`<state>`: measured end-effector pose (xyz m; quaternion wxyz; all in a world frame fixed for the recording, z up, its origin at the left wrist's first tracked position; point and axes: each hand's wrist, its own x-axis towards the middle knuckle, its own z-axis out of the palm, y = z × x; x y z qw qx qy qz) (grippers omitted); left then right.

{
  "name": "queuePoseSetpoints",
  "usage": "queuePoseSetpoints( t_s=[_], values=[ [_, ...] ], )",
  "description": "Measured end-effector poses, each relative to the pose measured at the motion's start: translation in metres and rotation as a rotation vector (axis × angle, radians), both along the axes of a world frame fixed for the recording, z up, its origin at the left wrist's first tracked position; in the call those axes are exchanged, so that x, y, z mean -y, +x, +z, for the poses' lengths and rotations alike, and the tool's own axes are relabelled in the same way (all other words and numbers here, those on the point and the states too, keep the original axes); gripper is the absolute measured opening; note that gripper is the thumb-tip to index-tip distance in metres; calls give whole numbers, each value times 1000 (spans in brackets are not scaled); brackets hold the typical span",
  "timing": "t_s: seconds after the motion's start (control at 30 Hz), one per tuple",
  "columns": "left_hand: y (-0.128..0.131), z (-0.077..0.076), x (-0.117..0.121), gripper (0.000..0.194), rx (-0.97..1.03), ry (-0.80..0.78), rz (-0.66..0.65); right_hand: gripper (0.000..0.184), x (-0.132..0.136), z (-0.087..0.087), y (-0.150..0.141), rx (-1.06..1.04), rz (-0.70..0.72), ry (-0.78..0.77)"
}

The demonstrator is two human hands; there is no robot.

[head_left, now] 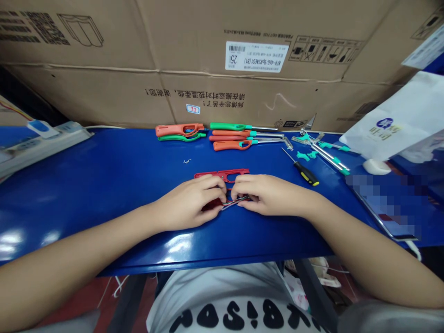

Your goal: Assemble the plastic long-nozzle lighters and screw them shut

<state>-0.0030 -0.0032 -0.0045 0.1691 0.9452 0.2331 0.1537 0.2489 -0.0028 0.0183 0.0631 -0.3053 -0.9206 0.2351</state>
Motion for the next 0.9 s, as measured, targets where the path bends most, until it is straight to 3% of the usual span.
queuePoseSetpoints(
  t_s=[0.63,0.9],
  values=[
    [0,0,0,16,-5,10,-15,6,2,-3,-3,-19,52,16],
    [1,2,1,14,-39,66,-29,11,2,2,-4,-128,-187,-214]
  ],
)
